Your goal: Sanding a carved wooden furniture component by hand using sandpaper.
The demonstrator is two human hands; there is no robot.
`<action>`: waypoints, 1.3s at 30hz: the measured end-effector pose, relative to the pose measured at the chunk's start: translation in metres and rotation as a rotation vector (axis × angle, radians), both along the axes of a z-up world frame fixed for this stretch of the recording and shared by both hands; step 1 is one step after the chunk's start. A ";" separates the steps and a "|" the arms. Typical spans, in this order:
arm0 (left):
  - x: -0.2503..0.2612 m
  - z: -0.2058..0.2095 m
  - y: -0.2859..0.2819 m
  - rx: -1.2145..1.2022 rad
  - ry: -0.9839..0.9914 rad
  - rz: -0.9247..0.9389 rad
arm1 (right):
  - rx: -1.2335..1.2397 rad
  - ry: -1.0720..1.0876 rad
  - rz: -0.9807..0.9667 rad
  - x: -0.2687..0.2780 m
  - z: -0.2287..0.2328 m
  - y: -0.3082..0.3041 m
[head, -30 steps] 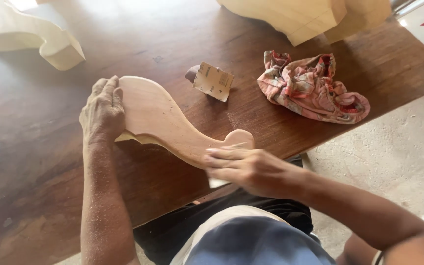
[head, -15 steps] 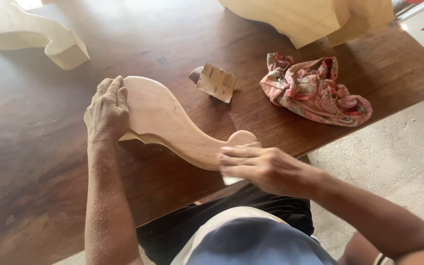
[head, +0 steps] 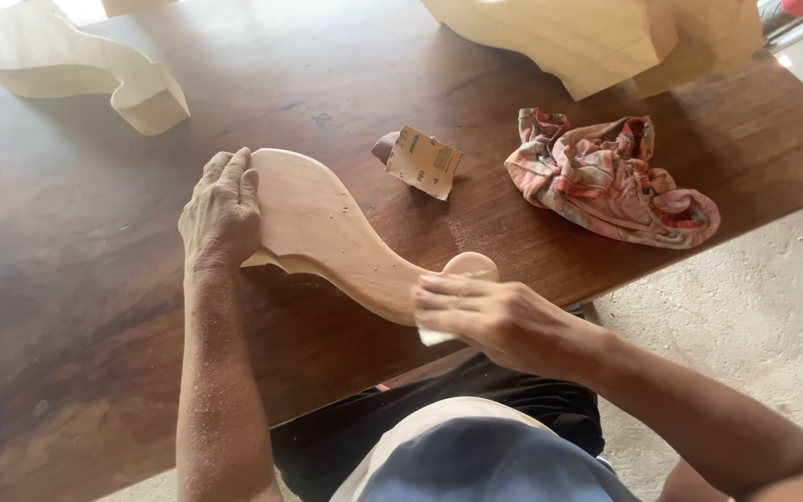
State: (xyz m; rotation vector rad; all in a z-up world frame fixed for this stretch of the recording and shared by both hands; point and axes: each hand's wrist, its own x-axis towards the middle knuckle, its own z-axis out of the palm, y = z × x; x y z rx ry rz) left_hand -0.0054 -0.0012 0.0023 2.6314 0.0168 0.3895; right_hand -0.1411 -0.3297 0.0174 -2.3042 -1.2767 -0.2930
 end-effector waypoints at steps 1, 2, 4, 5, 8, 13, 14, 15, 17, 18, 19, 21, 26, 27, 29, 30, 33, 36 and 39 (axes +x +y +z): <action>0.002 0.005 -0.003 0.014 0.002 0.000 | 0.002 -0.079 -0.001 0.007 -0.005 0.005; 0.001 0.004 -0.003 0.018 -0.011 -0.004 | 0.006 -0.091 -0.005 0.013 -0.003 0.019; 0.003 0.004 -0.004 0.001 0.012 0.012 | 0.003 -0.074 -0.058 0.029 0.005 0.045; 0.003 0.004 -0.002 0.003 0.005 0.012 | 0.006 -0.081 -0.057 0.030 0.008 0.048; 0.007 0.002 0.004 0.004 0.022 -0.012 | 0.107 -0.095 -0.034 0.029 0.003 0.044; 0.007 -0.005 0.005 0.011 -0.003 -0.024 | 0.024 -0.045 -0.055 -0.012 -0.007 -0.015; 0.005 -0.003 0.003 0.009 -0.004 -0.022 | 0.022 -0.046 -0.053 -0.009 -0.006 -0.012; 0.004 0.000 0.001 0.022 0.008 -0.018 | 0.030 -0.058 -0.076 -0.009 -0.006 -0.009; 0.002 0.005 -0.003 0.041 0.008 -0.022 | 0.043 -0.082 -0.107 0.001 -0.003 0.005; 0.002 0.007 -0.004 0.025 0.006 -0.019 | 0.035 -0.075 -0.100 0.010 -0.001 0.018; 0.000 0.006 -0.005 0.008 0.010 -0.015 | 0.026 -0.061 -0.092 0.018 0.001 0.030; 0.003 0.005 -0.001 0.010 0.015 -0.021 | 0.058 -0.077 -0.050 0.028 -0.004 0.042; 0.007 -0.007 0.002 0.038 -0.002 -0.066 | 0.069 -0.010 -0.001 0.009 -0.006 -0.001; 0.005 -0.001 -0.001 0.013 0.010 -0.040 | 0.058 0.000 -0.006 0.005 -0.010 -0.018; 0.000 0.007 -0.003 -0.014 0.024 -0.004 | 0.043 0.012 -0.002 -0.002 -0.012 -0.038; -0.003 0.008 -0.004 -0.015 0.034 0.002 | 0.028 0.015 -0.055 -0.004 -0.010 -0.042; -0.001 0.007 -0.004 0.002 0.019 0.002 | -0.014 -0.065 -0.115 0.007 -0.021 -0.027; 0.006 0.002 -0.002 0.020 -0.005 -0.003 | -0.007 -0.071 -0.057 0.023 -0.004 0.001; 0.007 -0.002 0.004 0.034 0.006 -0.004 | 0.054 0.011 0.004 0.028 -0.005 0.006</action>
